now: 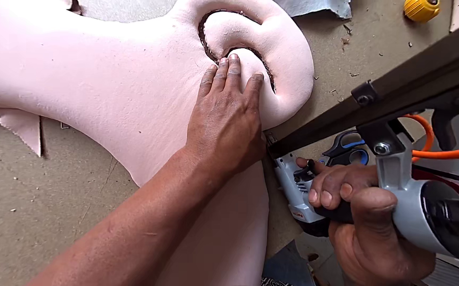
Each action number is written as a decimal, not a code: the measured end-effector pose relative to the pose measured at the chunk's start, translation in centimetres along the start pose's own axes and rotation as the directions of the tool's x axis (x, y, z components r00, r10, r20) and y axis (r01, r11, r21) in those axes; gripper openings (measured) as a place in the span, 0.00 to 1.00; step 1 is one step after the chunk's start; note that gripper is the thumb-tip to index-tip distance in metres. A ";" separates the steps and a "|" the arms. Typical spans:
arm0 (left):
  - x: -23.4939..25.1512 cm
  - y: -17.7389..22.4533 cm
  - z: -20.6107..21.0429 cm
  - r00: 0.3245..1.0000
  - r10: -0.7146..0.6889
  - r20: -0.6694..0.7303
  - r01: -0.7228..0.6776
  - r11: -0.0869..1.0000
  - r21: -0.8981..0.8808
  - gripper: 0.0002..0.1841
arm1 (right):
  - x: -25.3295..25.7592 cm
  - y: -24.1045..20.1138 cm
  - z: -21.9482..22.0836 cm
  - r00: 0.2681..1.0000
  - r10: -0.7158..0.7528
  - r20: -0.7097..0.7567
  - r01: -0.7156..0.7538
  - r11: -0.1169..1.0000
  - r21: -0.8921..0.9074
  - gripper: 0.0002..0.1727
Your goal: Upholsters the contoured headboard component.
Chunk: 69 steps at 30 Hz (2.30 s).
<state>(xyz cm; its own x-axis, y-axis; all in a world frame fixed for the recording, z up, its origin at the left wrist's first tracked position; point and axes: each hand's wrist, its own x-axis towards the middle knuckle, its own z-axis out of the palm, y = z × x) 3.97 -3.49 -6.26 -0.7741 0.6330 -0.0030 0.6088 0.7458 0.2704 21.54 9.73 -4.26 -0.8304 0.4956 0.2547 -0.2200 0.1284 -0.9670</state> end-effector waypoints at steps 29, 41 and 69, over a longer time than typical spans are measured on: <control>0.2 -1.7 -2.1 0.996 0.000 0.086 0.008 0.996 -0.094 0.42 | 1.0 0.9 1.0 0.996 -0.031 0.078 0.027 0.999 0.042 0.11; 0.3 -1.5 -2.1 0.996 0.004 0.086 0.004 0.996 -0.092 0.41 | 0.8 0.7 1.7 0.997 -0.047 0.060 0.044 0.998 0.043 0.12; -0.3 -2.3 -2.0 0.997 0.043 -0.059 -0.053 0.981 -0.187 0.40 | 8.4 -2.2 -7.1 0.860 -0.029 0.509 0.008 0.999 0.043 0.15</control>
<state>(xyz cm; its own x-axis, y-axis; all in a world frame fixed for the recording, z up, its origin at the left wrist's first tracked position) 2.47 -5.87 -4.97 -0.7561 0.6512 0.0652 0.6061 0.6590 0.4454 18.65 19.71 -0.04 -0.9686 -0.0147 0.2483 -0.2485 0.0958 -0.9639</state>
